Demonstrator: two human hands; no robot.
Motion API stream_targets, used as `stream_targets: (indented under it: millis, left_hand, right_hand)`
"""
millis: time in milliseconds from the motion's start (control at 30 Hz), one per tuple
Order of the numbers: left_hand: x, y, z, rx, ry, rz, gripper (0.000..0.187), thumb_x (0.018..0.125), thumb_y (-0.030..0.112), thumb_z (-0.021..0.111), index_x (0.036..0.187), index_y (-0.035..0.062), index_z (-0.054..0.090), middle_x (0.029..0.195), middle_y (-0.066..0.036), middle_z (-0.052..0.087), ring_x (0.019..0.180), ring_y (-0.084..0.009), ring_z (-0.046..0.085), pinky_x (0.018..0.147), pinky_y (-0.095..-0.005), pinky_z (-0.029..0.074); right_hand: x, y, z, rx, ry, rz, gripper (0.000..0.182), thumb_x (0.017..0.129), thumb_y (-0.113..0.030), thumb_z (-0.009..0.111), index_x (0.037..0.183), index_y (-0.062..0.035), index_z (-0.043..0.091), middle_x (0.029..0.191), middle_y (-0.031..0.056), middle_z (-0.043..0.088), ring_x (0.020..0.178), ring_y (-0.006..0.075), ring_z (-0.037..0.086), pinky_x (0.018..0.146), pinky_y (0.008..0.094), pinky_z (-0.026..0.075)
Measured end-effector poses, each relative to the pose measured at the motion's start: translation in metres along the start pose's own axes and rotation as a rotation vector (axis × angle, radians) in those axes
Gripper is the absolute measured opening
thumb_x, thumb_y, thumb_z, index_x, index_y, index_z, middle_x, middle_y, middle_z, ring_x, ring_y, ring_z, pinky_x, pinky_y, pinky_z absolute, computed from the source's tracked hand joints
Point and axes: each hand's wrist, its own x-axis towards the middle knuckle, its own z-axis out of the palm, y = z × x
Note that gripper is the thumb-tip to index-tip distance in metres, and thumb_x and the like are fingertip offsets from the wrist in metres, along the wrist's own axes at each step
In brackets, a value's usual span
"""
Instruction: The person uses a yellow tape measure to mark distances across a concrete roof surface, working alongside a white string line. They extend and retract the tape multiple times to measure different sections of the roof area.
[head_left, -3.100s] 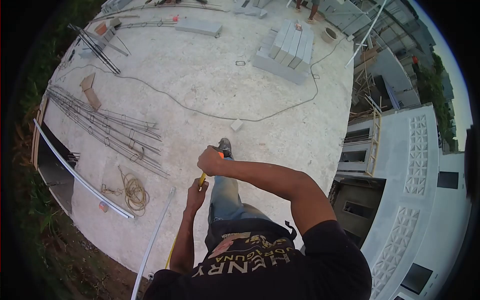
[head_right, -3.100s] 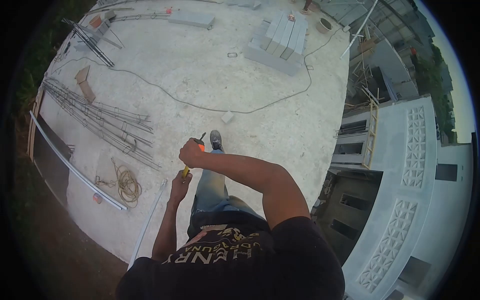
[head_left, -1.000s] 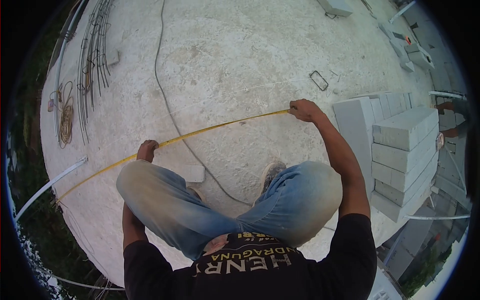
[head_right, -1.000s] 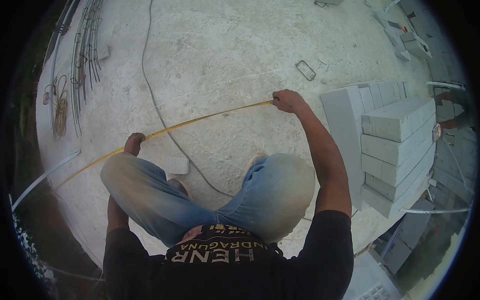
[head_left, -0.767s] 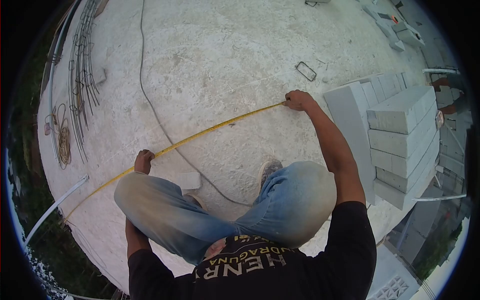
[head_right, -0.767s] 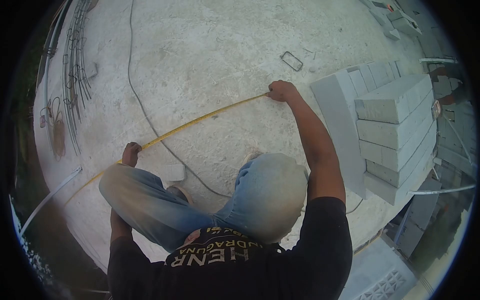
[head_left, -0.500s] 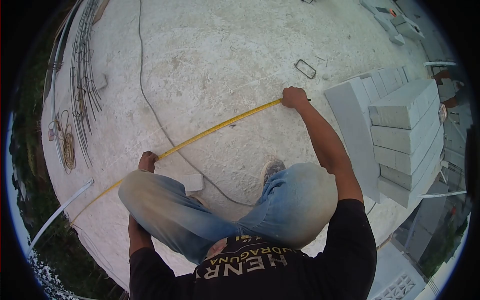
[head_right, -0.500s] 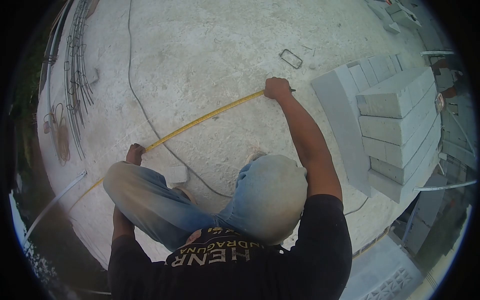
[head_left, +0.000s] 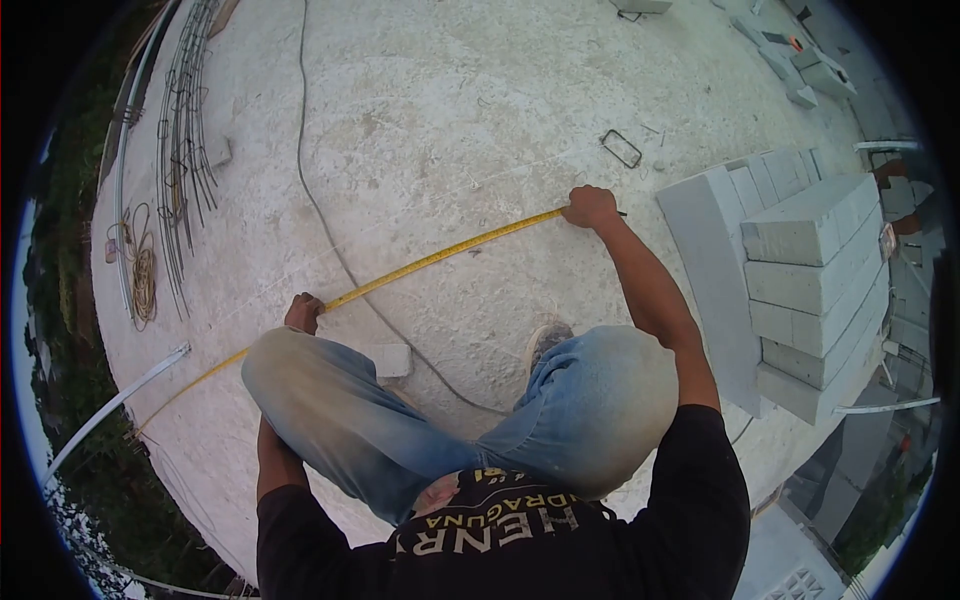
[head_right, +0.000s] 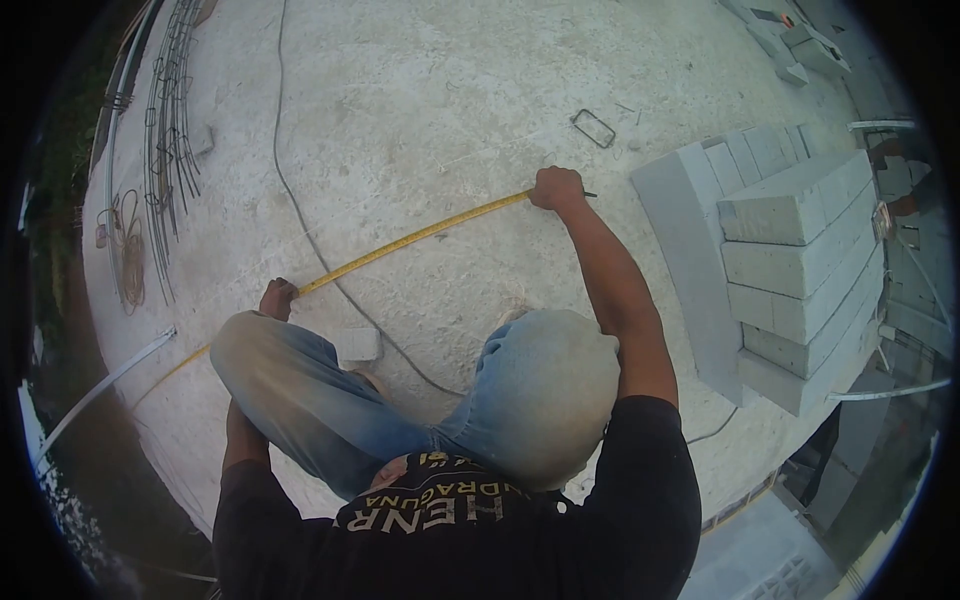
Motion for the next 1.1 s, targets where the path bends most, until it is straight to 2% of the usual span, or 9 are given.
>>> stream_targets:
  millis: [267, 367, 467, 500, 600, 733, 933, 1000, 1100]
  left_hand:
    - [-0.026, 0.0, -0.009, -0.029, 0.05, -0.003, 0.007, 0.074, -0.002, 0.058, 0.079, 0.0033, 0.059, 0.084, -0.014, 0.058, 0.086, -0.0337, 0.054, 0.074, -0.0378, 0.045]
    - [-0.033, 0.004, -0.008, -0.047, 0.057, 0.012, 0.007, 0.074, -0.002, 0.059, 0.079, 0.0033, 0.059, 0.084, -0.014, 0.058, 0.086, -0.0337, 0.054, 0.074, -0.0377, 0.045]
    - [-0.039, -0.001, -0.01, -0.088, 0.034, 0.125, 0.007, 0.074, -0.002, 0.059, 0.079, 0.0033, 0.059, 0.084, -0.014, 0.058, 0.086, -0.0336, 0.054, 0.074, -0.0376, 0.045]
    - [0.01, 0.015, 0.0, -0.117, -0.003, 0.226, 0.007, 0.074, -0.002, 0.059, 0.079, 0.0033, 0.059, 0.084, -0.014, 0.058, 0.086, -0.0336, 0.054, 0.074, -0.0376, 0.045]
    - [0.009, -0.024, 0.022, 0.187, -0.145, 0.206, 0.02, 0.076, 0.0, 0.056, 0.096, 0.0017, 0.055, 0.088, -0.014, 0.054, 0.084, -0.0297, 0.053, 0.079, -0.034, 0.044]
    - [0.015, -0.047, 0.04, 0.115, -0.231, 0.355, 0.017, 0.076, 0.0, 0.056, 0.093, 0.0018, 0.058, 0.087, -0.015, 0.056, 0.084, -0.0316, 0.054, 0.078, -0.0367, 0.044]
    - [0.013, -0.063, 0.046, -0.004, -0.17, 0.191, 0.012, 0.076, -0.001, 0.058, 0.086, 0.0019, 0.063, 0.087, -0.017, 0.059, 0.085, -0.0353, 0.054, 0.075, -0.0421, 0.044]
    - [0.018, -0.057, 0.035, 0.193, -0.196, 0.194, 0.007, 0.076, 0.002, 0.059, 0.082, 0.0039, 0.062, 0.077, -0.011, 0.058, 0.08, -0.0294, 0.057, 0.072, -0.036, 0.046]
    - [0.024, -0.025, 0.02, 0.123, -0.236, 0.098, 0.007, 0.076, -0.001, 0.062, 0.076, 0.0051, 0.065, 0.084, -0.016, 0.061, 0.085, -0.0345, 0.056, 0.076, -0.0402, 0.045]
  right_hand:
    - [0.006, -0.034, -0.007, 0.095, -0.067, -0.063, 0.049, 0.084, -0.044, 0.044, 0.1, -0.0048, 0.068, 0.104, 0.015, 0.067, 0.095, 0.0285, 0.065, 0.081, 0.0385, 0.051]
    - [0.012, -0.041, 0.0, 0.034, -0.045, -0.051, 0.044, 0.084, -0.04, 0.045, 0.1, -0.0059, 0.069, 0.102, 0.0136, 0.067, 0.091, 0.0285, 0.066, 0.075, 0.0446, 0.053]
    - [0.01, -0.056, -0.004, 0.009, -0.08, 0.028, 0.035, 0.08, -0.031, 0.049, 0.098, -0.0092, 0.07, 0.097, 0.0086, 0.069, 0.082, 0.0289, 0.068, 0.055, 0.0534, 0.05]
    - [0.009, -0.058, -0.001, -0.004, -0.06, 0.064, 0.041, 0.082, -0.04, 0.049, 0.097, -0.0071, 0.07, 0.096, 0.0088, 0.069, 0.084, 0.0255, 0.067, 0.061, 0.0502, 0.052]
    - [0.012, -0.062, 0.009, -0.027, -0.038, 0.054, 0.034, 0.078, -0.029, 0.052, 0.098, -0.0071, 0.069, 0.095, 0.0093, 0.066, 0.083, 0.0311, 0.065, 0.061, 0.0546, 0.048]
    - [0.022, -0.071, 0.016, -0.025, -0.047, 0.154, 0.03, 0.076, -0.025, 0.057, 0.097, -0.0076, 0.069, 0.092, 0.0087, 0.066, 0.079, 0.0317, 0.063, 0.059, 0.0561, 0.045]
    - [0.013, -0.062, 0.014, -0.012, -0.068, 0.146, 0.029, 0.077, -0.025, 0.056, 0.095, -0.0068, 0.069, 0.088, 0.0083, 0.067, 0.074, 0.0303, 0.064, 0.054, 0.054, 0.045]
    - [0.009, -0.06, 0.018, 0.107, 0.023, 0.14, 0.03, 0.078, -0.029, 0.053, 0.093, -0.0084, 0.07, 0.089, 0.0077, 0.068, 0.075, 0.0287, 0.066, 0.055, 0.0528, 0.046]
    - [0.005, -0.058, 0.006, 0.129, -0.013, 0.125, 0.042, 0.081, -0.043, 0.051, 0.098, -0.0104, 0.07, 0.097, 0.0068, 0.068, 0.087, 0.0246, 0.066, 0.063, 0.0487, 0.05]
